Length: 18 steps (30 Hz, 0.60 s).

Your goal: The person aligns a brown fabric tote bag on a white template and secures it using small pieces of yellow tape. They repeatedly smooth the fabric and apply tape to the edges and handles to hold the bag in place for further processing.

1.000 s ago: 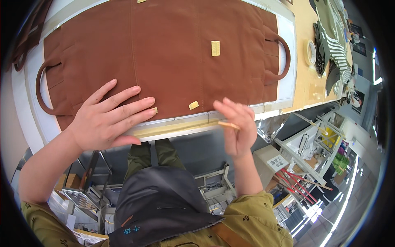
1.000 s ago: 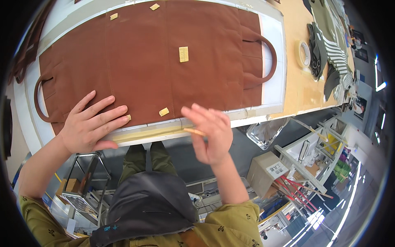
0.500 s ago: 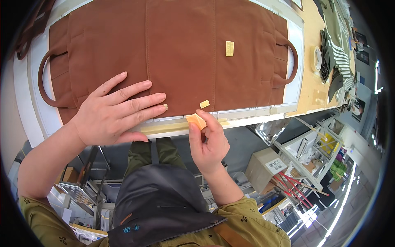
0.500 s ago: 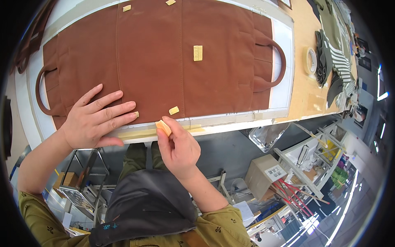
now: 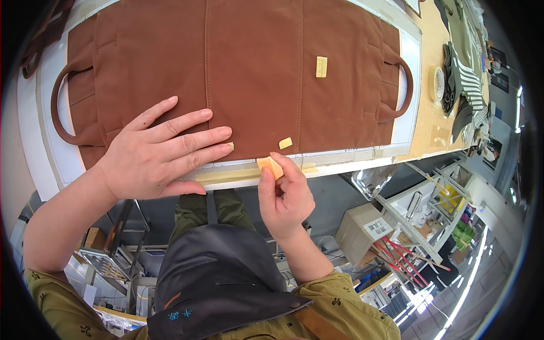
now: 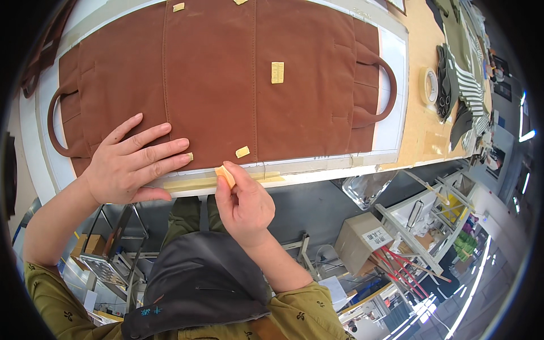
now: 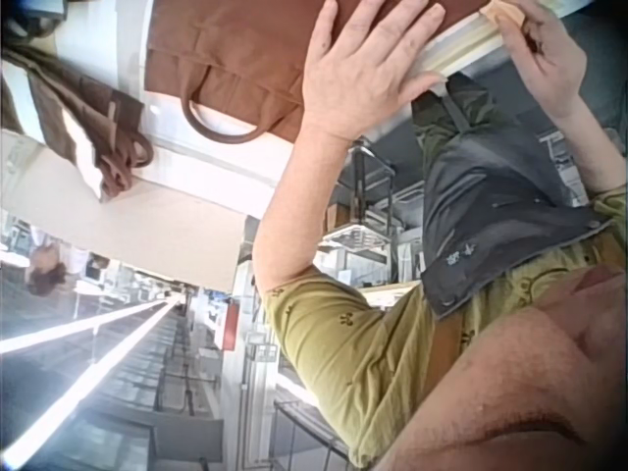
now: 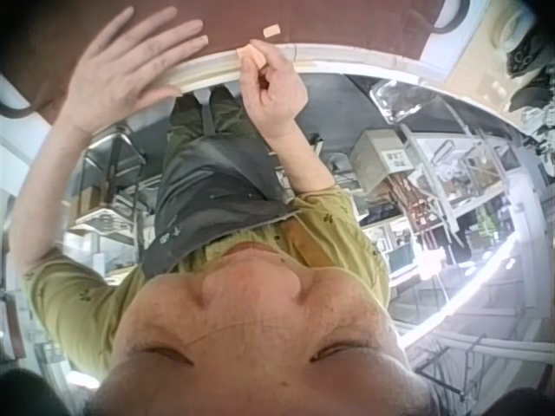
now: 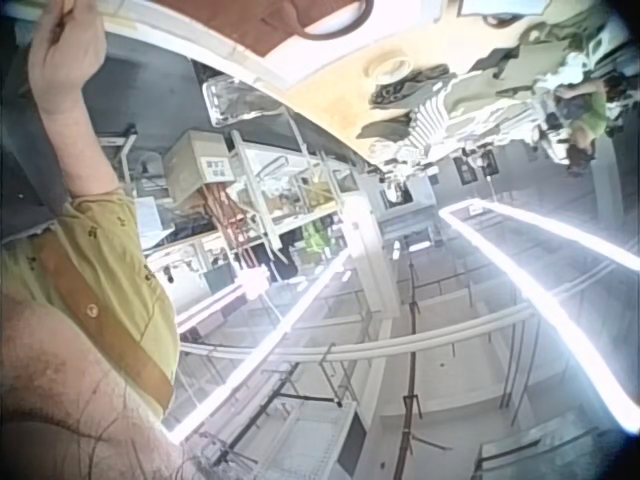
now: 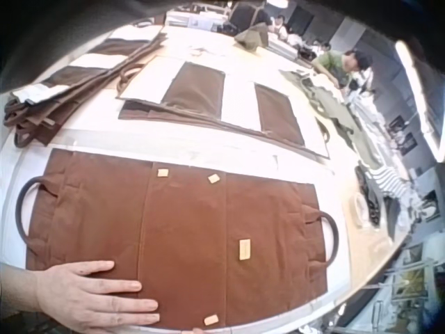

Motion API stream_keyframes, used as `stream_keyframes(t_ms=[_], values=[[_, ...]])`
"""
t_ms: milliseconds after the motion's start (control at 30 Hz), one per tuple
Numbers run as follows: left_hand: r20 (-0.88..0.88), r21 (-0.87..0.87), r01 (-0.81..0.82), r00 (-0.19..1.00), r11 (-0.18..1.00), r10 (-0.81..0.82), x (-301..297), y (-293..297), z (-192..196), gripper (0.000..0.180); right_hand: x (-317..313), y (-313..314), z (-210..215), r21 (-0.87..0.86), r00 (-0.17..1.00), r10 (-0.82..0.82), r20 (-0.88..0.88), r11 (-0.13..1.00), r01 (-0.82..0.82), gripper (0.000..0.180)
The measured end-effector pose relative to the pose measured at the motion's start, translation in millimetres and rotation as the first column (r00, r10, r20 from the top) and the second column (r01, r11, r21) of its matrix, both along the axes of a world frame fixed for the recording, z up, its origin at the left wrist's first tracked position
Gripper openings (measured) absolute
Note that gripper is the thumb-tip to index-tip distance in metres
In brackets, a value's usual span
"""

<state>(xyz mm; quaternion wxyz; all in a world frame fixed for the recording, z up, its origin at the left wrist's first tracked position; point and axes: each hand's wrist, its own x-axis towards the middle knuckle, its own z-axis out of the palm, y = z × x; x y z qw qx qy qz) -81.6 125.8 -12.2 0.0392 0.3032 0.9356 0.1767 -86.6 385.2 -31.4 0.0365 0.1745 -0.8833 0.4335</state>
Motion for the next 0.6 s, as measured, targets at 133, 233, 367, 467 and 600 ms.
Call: stream_keyframes(t_ms=[133, 233, 367, 467, 600], values=[[0.0, 0.006, -0.003, 1.0, 1.0, 0.003, 0.3, -0.5, -0.5, 0.067, 2.5, -1.2, -2.8, 0.015, 1.0, -0.021, -0.021, 1.0, 0.022, 0.027], [-0.002, 0.009, -0.002, 1.0, 1.0, 0.002, -0.1, -0.4, -0.5, 0.066, 2.7, -3.0, -2.4, 0.025, 0.999, -0.023, -0.026, 0.999, 0.023, 0.027], [-0.003, 0.011, -0.005, 1.0, 1.0, 0.005, 0.3, -0.7, -0.3, 0.065, 0.8, -4.2, -1.6, 0.038, 0.999, -0.013, -0.05, 0.999, 0.015, 0.027], [-0.002, 0.014, -0.006, 1.0, 1.0, 0.006, 0.0, -0.1, -0.3, 0.065, 0.4, -4.1, -1.7, 0.043, 0.998, -0.005, -0.061, 0.999, 0.008, 0.027], [-0.004, 0.02, -0.009, 1.0, 1.0, 0.009, 0.2, -0.2, -0.5, 0.064, 0.2, -5.4, -1.7, 0.056, 0.997, -0.005, -0.078, 0.998, 0.01, 0.026]])
